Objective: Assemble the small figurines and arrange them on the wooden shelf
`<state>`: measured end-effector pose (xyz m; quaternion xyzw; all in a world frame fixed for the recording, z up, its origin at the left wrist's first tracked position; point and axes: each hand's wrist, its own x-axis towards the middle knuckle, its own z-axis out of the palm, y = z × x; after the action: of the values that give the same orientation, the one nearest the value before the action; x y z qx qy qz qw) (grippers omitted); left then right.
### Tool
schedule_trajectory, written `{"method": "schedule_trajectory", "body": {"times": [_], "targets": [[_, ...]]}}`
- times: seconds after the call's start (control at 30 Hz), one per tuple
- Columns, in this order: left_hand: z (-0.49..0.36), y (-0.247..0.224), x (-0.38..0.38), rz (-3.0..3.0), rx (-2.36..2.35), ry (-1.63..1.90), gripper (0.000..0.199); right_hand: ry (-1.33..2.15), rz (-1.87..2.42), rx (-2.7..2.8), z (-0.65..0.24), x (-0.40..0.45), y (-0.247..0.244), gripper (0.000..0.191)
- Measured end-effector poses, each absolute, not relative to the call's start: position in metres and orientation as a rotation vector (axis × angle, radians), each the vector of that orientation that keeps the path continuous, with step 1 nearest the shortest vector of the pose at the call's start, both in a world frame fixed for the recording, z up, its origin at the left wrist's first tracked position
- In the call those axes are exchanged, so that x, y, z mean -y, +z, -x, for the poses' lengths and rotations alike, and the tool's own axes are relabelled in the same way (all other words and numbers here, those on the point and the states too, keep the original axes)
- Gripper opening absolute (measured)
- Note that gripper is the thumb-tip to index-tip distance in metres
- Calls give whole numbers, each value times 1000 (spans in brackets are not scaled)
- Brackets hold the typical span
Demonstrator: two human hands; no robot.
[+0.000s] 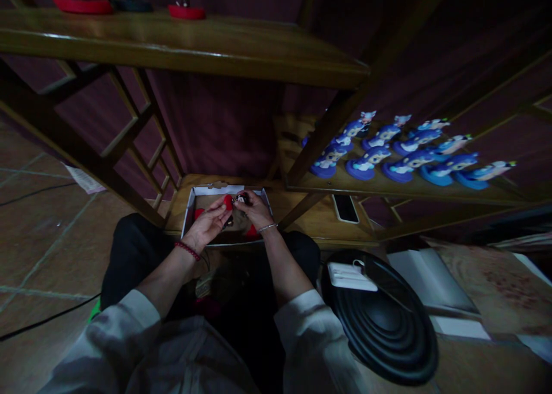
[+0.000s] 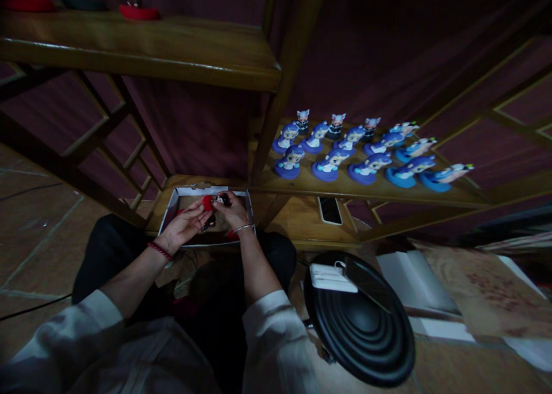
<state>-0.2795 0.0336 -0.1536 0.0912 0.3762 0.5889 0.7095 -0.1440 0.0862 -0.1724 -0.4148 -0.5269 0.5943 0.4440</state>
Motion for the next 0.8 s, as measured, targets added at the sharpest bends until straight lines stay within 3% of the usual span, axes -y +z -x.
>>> {"method": "schedule_trajectory", "body": {"times": [0.8], "targets": [[278,-152,-34,-83,-839,1336,19,1406,1064,1328,145,-86,-172,28]]}}
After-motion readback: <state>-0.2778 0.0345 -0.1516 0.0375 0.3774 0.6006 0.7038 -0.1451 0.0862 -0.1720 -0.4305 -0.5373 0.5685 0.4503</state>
